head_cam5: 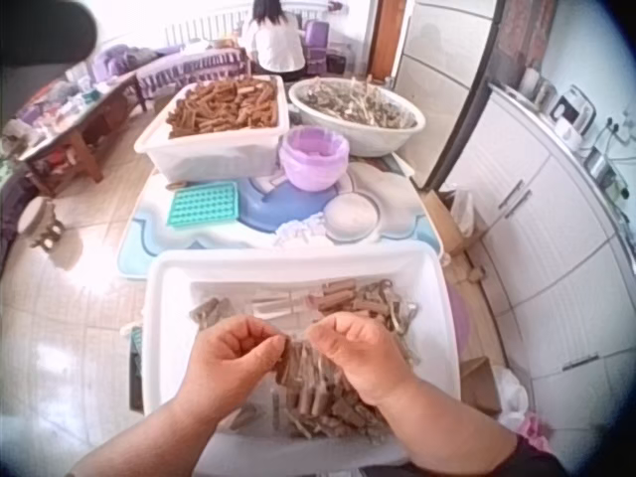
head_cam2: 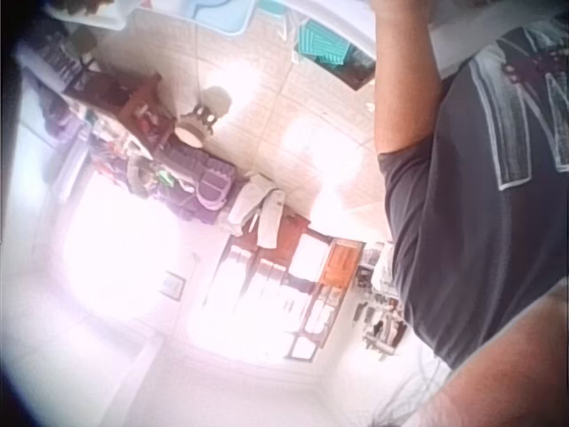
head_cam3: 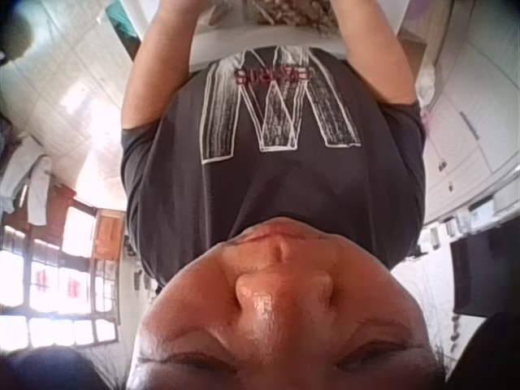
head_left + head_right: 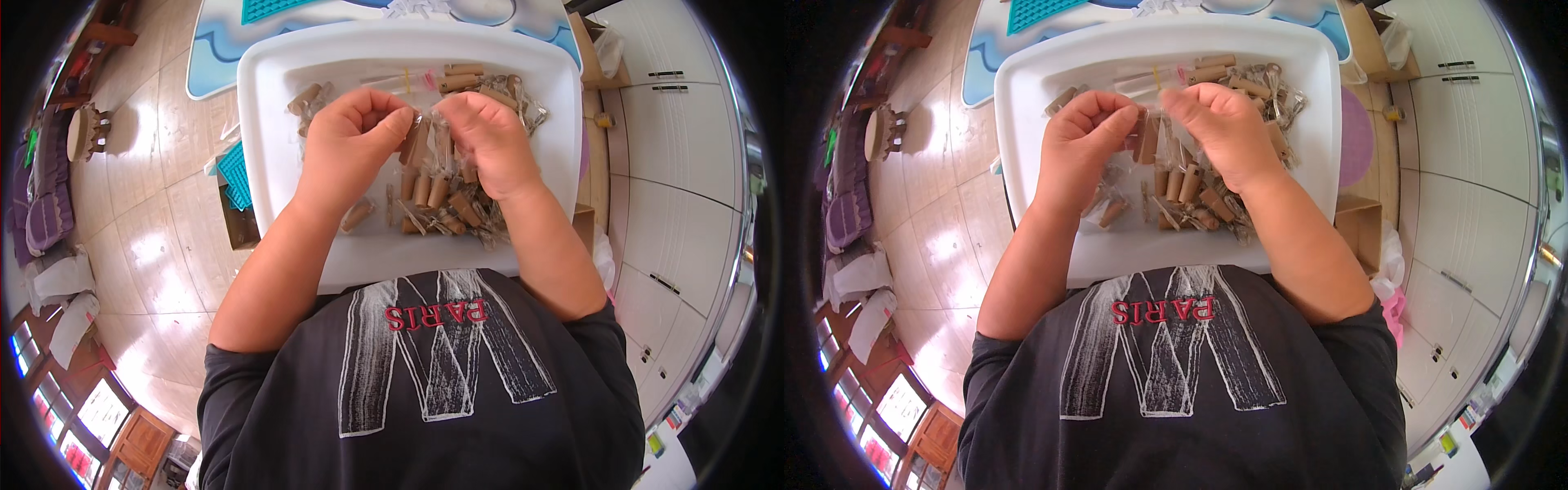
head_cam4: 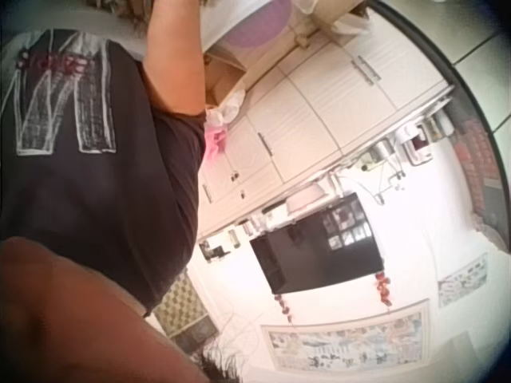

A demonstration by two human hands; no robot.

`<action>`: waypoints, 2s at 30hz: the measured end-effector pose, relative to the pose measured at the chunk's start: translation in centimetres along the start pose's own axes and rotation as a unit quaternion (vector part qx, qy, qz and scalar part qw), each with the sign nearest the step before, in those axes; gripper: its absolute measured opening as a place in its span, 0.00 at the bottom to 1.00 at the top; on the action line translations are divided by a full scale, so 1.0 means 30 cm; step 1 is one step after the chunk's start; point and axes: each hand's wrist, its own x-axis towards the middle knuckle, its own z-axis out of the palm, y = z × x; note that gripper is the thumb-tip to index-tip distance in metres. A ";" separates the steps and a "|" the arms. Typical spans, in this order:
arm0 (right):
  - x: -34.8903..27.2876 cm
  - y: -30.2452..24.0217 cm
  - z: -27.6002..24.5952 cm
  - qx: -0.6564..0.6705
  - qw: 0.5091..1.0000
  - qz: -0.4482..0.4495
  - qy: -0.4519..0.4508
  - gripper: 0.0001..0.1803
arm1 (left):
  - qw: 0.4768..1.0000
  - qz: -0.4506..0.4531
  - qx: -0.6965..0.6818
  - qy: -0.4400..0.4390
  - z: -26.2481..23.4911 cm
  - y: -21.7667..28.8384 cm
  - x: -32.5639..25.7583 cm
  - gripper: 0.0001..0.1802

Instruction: The person repeatedly picks up small cylindrical wooden corks from a white plastic bin and wraps each one individually in a small clear plastic bag. The person handles the corks one at a time, manipulating the plastic to enclose the cork before placing it back into the bin.

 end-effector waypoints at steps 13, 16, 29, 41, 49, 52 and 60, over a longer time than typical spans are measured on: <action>0.019 -0.064 -0.097 0.114 0.976 -0.145 0.119 0.11 | 0.755 0.370 0.526 0.130 -0.079 -0.025 0.041 0.07; 0.016 -0.070 -0.092 0.141 0.974 -0.133 0.113 0.11 | 0.836 0.307 0.455 0.014 0.030 -0.057 0.012 0.07; 0.012 -0.066 -0.077 0.103 0.986 -0.104 0.080 0.12 | 0.928 -0.090 0.327 -0.153 0.164 -0.103 0.066 0.20; 0.003 -0.060 -0.098 -0.025 0.997 -0.054 0.044 0.26 | 0.981 -0.055 -0.181 -0.035 -0.004 0.016 0.063 0.11; -0.010 -0.080 -0.090 0.034 0.999 -0.031 0.024 0.24 | 0.992 -0.006 -0.124 -0.005 0.004 0.014 0.062 0.11; -0.001 -0.070 -0.086 0.025 0.997 -0.043 0.056 0.17 | 0.993 0.009 -0.118 -0.005 0.008 0.016 0.061 0.11; 0.019 -0.048 -0.094 -0.124 0.962 -0.180 0.163 0.08 | 0.997 -0.044 -0.039 -0.051 0.003 0.032 0.043 0.10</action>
